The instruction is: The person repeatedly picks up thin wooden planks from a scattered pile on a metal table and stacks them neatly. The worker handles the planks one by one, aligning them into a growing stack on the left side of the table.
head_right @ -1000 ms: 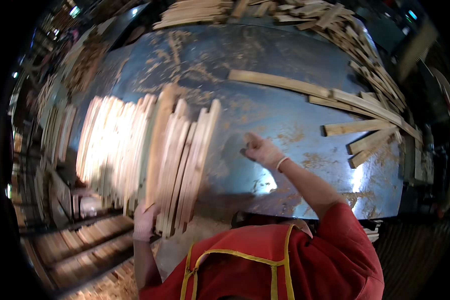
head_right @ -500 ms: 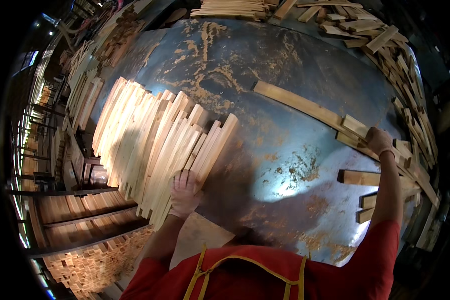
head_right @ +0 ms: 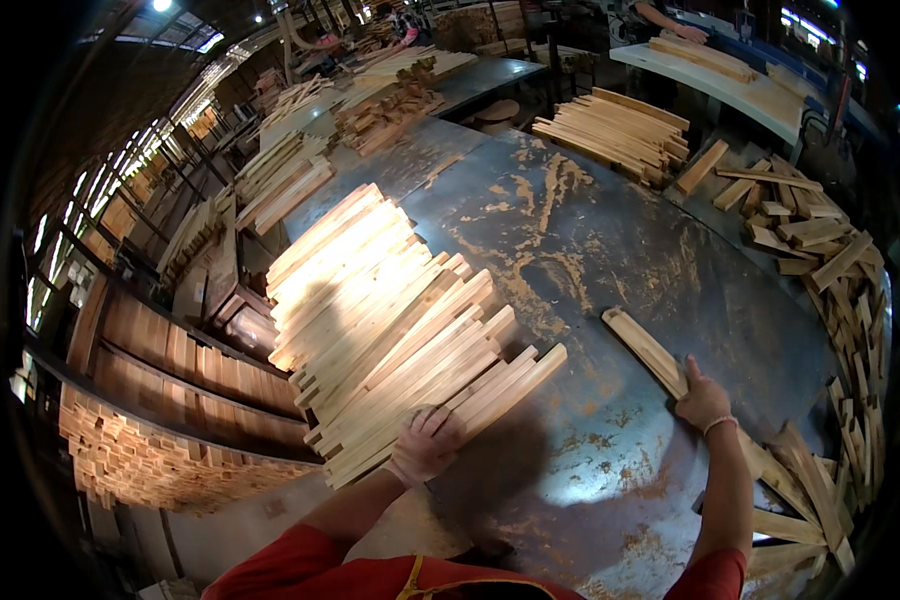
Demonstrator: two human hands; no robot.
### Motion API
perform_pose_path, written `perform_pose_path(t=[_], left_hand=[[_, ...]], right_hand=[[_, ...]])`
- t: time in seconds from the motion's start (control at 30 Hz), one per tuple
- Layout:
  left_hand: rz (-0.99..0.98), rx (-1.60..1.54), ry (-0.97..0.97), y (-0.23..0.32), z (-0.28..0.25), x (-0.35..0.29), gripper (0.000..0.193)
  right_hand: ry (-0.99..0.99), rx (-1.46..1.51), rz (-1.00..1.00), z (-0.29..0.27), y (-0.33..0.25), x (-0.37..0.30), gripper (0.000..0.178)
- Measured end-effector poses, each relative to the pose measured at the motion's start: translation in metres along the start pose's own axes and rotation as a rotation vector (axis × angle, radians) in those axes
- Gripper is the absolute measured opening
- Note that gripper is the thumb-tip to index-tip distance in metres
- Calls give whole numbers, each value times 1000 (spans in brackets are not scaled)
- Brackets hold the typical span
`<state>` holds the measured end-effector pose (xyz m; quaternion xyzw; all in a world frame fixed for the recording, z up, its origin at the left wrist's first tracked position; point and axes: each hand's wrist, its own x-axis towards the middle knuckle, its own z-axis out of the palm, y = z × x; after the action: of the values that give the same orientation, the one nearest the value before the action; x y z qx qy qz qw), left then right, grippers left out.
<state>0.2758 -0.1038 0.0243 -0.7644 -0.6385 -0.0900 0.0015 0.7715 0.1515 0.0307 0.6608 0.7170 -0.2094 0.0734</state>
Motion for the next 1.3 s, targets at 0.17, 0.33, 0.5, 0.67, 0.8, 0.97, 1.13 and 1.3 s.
perform_pose_path(t=[0.17,0.33,0.5,0.67,0.8,0.97,1.13,1.3], left_hand=[[22,-61,125,-10,14,-11,54],[-104,-107,-249,-15,21,-10,93],[-53,-89,-215,-3,19,-17,93],[37,26,-130,-8,32,-23,90],[75,46,-62,-12,40,-28,89],[77,63,-59,-9,40,-19,84],[97,105,-25,-18,46,-27,84],[95,118,-17,-20,51,-22,84]], right_hand=[[-35,1388,-193,76,-68,-79,78],[-35,1157,208,126,-208,-150,51],[-356,868,-308,175,-280,-137,60],[-132,816,-332,120,-181,-152,47],[277,188,10,78,13,-186,34],[82,-276,283,88,154,-200,49],[115,-119,-15,-12,52,-160,55],[490,-7,169,-39,123,-83,97]])
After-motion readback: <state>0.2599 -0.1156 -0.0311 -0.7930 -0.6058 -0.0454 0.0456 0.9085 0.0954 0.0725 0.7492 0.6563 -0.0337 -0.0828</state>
